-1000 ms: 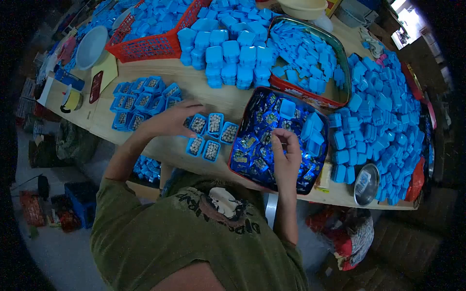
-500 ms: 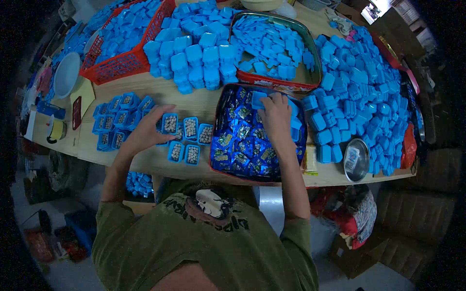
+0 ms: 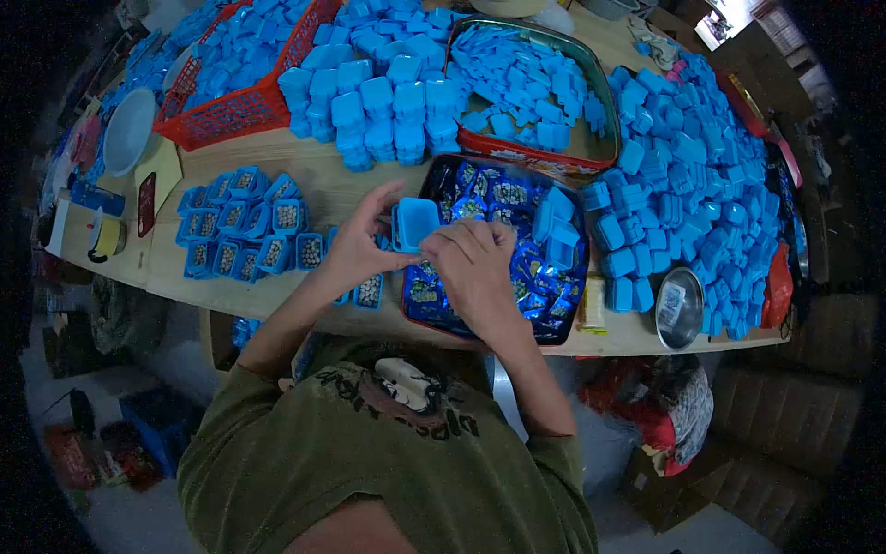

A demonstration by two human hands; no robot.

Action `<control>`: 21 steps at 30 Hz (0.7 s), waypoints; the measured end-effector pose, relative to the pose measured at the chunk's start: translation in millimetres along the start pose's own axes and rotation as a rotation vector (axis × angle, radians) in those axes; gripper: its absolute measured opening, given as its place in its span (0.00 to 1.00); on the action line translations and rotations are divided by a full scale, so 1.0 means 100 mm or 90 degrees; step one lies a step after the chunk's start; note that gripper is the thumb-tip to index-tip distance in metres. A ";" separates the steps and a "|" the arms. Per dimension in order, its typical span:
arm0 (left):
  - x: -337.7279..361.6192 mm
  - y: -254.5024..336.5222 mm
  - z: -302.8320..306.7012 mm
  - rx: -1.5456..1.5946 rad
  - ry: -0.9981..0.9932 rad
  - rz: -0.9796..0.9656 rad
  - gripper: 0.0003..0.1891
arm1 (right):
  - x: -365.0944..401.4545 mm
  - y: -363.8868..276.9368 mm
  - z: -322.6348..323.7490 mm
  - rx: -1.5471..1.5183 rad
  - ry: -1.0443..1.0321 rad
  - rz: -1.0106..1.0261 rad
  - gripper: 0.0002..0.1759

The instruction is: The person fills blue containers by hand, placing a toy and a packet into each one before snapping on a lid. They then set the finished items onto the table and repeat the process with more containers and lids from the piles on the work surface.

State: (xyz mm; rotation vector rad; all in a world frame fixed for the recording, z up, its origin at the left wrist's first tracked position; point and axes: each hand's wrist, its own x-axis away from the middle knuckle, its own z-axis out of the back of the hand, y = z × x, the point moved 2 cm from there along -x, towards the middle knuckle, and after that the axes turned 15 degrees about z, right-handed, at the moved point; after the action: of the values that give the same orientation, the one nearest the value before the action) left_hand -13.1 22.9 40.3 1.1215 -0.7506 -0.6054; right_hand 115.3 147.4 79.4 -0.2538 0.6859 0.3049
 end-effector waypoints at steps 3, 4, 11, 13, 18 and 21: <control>0.00 0.00 -0.01 -0.033 0.022 -0.062 0.51 | 0.02 -0.01 -0.07 -0.014 -0.003 -0.017 0.12; 0.00 -0.02 -0.02 -0.034 0.025 -0.061 0.51 | 0.03 -0.01 -0.08 -0.019 -0.004 -0.018 0.11; 0.04 0.05 -0.02 -0.036 0.009 -0.061 0.50 | 0.02 -0.06 -0.07 -0.021 -0.028 0.002 0.08; 0.05 0.06 -0.04 -0.043 0.000 -0.053 0.49 | 0.04 -0.07 -0.07 -0.031 -0.042 -0.007 0.08; 0.05 0.06 -0.04 -0.141 0.042 -0.132 0.41 | 0.08 -0.06 -0.09 -0.041 -0.057 -0.018 0.08; 0.04 0.00 -0.04 -0.138 0.056 -0.162 0.38 | 0.07 -0.09 -0.07 -0.037 -0.070 -0.032 0.09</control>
State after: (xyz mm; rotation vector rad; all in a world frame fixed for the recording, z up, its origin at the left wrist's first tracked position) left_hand -7.5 22.5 40.6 1.0415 -0.4565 -0.8266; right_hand 119.7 137.7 71.3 -0.3062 0.5625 0.2892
